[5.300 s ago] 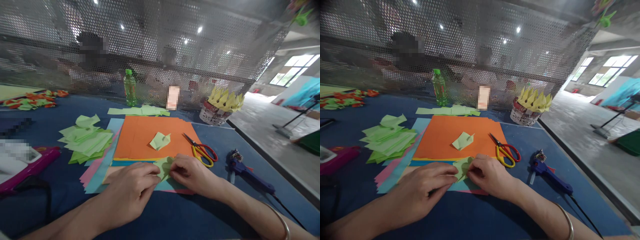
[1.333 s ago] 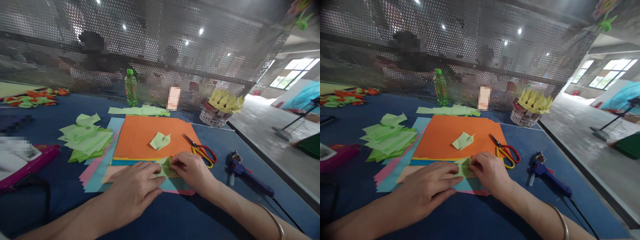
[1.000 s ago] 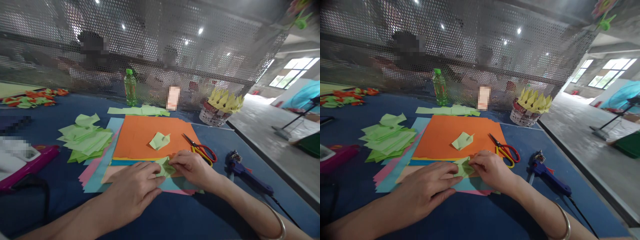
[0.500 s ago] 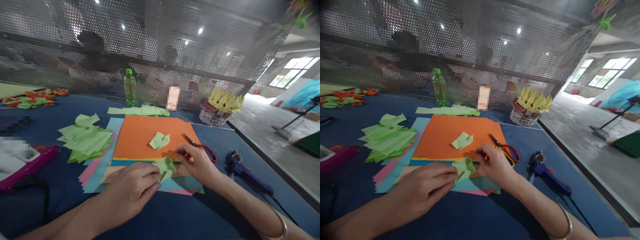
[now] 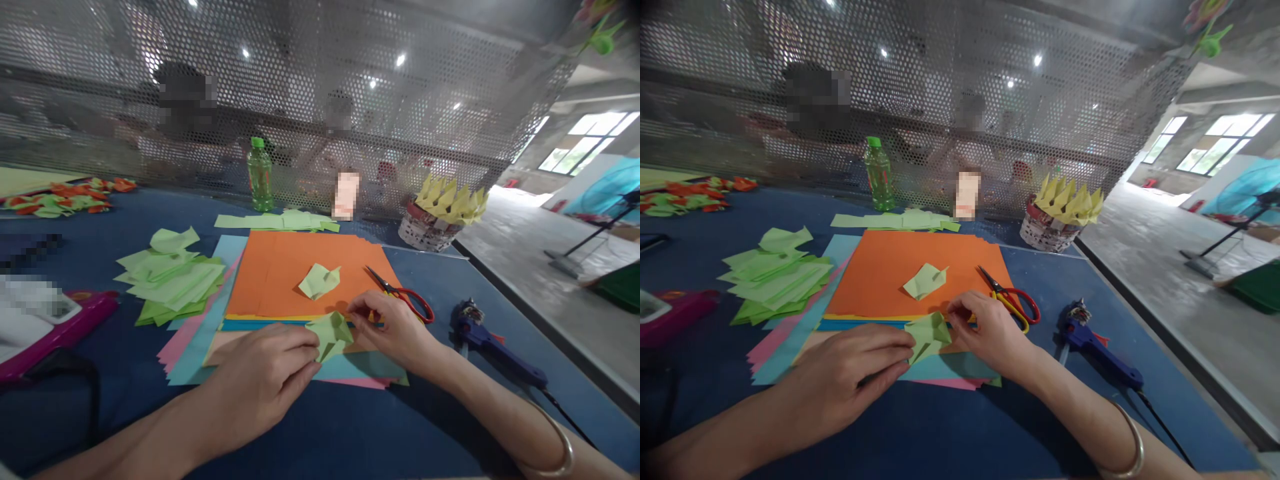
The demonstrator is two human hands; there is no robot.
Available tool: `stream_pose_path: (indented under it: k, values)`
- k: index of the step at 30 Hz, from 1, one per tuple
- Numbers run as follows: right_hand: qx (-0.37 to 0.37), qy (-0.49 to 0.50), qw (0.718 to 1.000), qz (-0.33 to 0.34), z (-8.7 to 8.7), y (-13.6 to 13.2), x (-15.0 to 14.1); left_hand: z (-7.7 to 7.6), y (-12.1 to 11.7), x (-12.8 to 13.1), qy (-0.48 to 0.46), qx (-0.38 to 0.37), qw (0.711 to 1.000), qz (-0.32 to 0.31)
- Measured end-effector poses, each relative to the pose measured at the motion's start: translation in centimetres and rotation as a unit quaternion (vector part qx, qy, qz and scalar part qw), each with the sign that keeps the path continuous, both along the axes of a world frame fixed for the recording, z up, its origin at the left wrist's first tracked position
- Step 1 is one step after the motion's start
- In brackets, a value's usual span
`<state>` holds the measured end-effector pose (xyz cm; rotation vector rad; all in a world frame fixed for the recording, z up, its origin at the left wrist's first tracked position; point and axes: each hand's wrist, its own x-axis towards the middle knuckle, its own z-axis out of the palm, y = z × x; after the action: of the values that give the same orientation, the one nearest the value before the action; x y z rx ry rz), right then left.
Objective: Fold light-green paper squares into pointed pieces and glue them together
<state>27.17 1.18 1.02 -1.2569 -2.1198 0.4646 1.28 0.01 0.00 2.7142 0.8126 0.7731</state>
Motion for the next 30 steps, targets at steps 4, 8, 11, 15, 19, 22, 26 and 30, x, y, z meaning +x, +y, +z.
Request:
stream_pose_path:
  k: [4,8,11,15,19,22,26,30]
  values:
    - [-0.018,-0.004,1.000,0.001,0.13,-0.06,-0.08,-0.07,0.08,0.04,-0.001,-0.007,1.000,-0.001]
    - [-0.028,-0.004,1.000,-0.004,0.13,-0.16,-0.12,0.06,0.07,0.08,-0.014,-0.002,1.000,-0.001]
    - [-0.030,-0.007,1.000,-0.008,0.07,-0.20,-0.11,0.14,0.09,0.05,-0.039,0.012,0.999,0.009]
    - [-0.028,-0.011,1.000,-0.009,-0.08,-0.08,-0.03,0.01,0.36,-0.11,-0.063,0.010,0.997,0.032]
    - [-0.030,-0.012,0.999,-0.005,-0.21,0.07,0.03,0.00,0.69,-0.25,-0.051,-0.008,0.998,0.047]
    - [-0.027,-0.012,1.000,-0.004,-0.20,0.05,0.01,0.06,0.79,-0.22,-0.047,-0.013,0.998,0.048]
    - [-0.017,-0.016,1.000,-0.009,-0.02,-0.08,-0.05,0.08,0.78,-0.06,-0.050,-0.024,0.997,0.049]
    - [-0.021,-0.022,0.999,-0.012,0.11,-0.11,-0.02,0.09,0.76,0.07,-0.050,-0.030,0.997,0.049]
